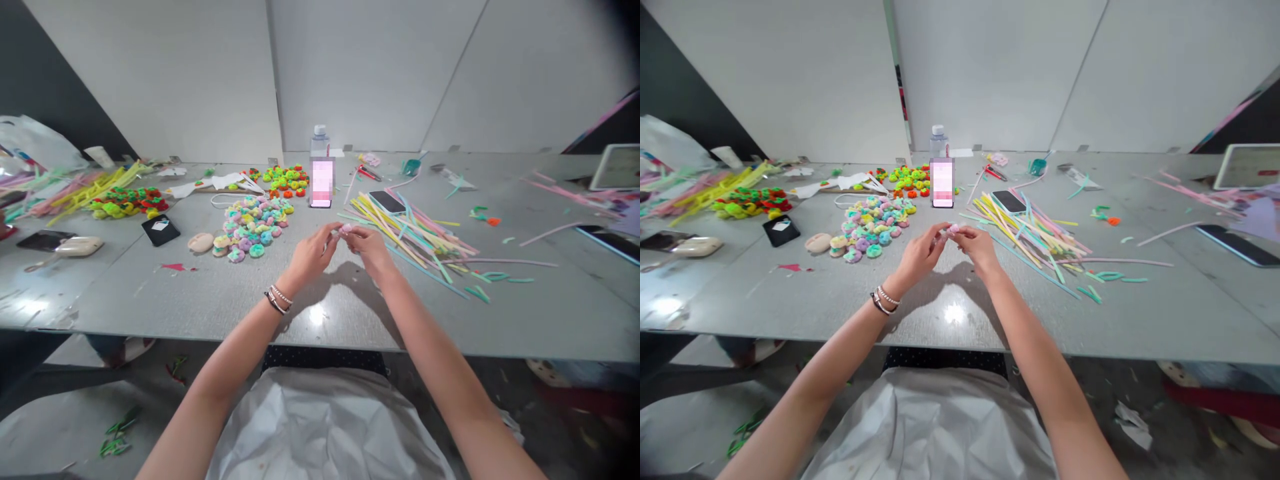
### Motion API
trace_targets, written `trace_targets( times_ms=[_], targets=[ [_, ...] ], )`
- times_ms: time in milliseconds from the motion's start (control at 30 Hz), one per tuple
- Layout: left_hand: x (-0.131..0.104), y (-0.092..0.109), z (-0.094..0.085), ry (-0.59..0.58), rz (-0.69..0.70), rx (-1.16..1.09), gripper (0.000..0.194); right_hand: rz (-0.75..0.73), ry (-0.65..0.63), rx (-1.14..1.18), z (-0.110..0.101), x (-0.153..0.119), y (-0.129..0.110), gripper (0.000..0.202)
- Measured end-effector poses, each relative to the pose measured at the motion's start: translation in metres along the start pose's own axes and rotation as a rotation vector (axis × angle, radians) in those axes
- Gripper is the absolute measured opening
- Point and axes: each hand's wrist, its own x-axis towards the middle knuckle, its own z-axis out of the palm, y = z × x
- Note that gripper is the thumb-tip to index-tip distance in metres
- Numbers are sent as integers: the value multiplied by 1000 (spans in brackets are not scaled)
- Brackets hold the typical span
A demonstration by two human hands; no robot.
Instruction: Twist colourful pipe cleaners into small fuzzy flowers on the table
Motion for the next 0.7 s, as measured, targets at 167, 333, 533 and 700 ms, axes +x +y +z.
trace_targets(
  times_ms=[167,333,533,700],
  targets=[
    [-1,-1,5,57,-101,-94,31,6,-59,21,3,-5,-10,28],
    [-2,0,6,65,-115,-193,33,27,-93,82,3,-7,-14,28],
    [-2,1,11,110,-80,-271,31,-7,-88,91,1,-4,-8,28],
    [2,1,17,87,-222,-629,26,-106,0,-14,1,1,-2,29]
  ],
)
